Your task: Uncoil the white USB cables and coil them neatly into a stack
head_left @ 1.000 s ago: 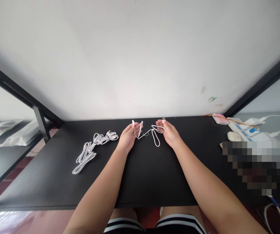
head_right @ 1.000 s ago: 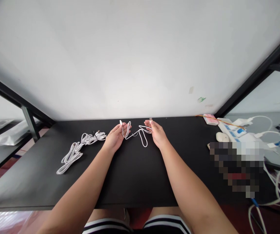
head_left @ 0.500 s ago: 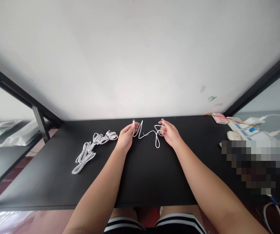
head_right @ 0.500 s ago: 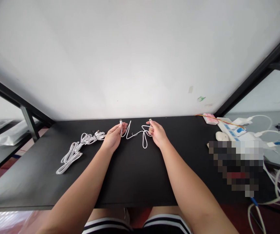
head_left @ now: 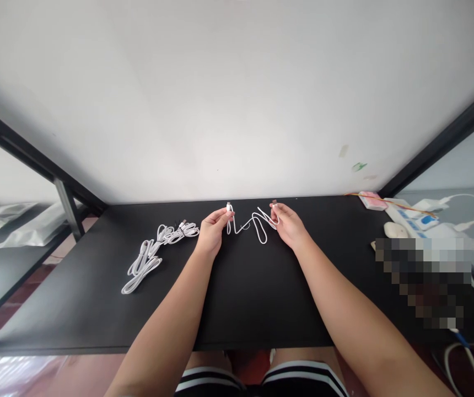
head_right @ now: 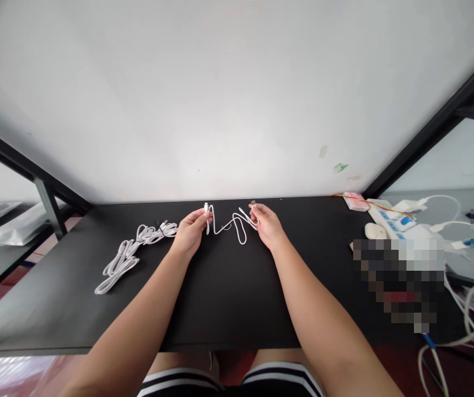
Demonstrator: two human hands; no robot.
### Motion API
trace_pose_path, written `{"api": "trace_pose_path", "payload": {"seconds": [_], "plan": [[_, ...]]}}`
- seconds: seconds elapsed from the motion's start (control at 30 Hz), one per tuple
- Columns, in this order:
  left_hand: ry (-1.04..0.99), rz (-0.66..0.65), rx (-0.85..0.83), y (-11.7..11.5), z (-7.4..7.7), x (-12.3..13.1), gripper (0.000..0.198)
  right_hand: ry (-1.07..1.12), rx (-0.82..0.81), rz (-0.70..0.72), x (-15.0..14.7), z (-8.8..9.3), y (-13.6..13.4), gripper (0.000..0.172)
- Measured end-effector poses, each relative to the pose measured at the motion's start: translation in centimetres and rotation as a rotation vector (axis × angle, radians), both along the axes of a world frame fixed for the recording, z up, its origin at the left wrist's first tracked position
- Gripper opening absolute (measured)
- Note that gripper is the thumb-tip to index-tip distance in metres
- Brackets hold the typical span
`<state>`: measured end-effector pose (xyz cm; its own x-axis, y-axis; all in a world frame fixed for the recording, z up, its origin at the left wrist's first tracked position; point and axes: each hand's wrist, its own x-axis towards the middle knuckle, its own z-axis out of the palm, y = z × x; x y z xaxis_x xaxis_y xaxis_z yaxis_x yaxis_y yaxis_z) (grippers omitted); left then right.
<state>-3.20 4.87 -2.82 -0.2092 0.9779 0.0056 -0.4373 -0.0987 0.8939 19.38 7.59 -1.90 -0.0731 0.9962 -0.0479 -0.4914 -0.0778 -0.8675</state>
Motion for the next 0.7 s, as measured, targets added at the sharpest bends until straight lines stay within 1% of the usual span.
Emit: {"api": "trace_pose_path", "payload": {"seconds": [0.1,0.37,0.47,0.53,0.7], "plan": [[0.018,0.034,0.001,0.1,-0.2,-0.1,0.032,-0.043,0.015,-0.032,-0.2,0.0,0.0,0.036],[0.045,0.030,-0.007,-0.1,-0.2,0.0,0.034,-0.075,0.010,-0.057,-0.3,0.1,0.0,0.035],[0.057,0.032,-0.012,-0.2,0.0,0.0,0.035,-0.071,0.009,-0.058,-0.3,0.2,0.0,0.035],[0.102,0.044,-0.016,-0.4,0.3,0.0,0.034,-0.070,0.014,-0.060,-0.3,0.3,0.0,0.034],[0.249,0.128,-0.011,-0.7,1.0,0.0,0.033,-0.080,0.026,-0.080,-0.4,0.2,-0.1,0.031]]}}
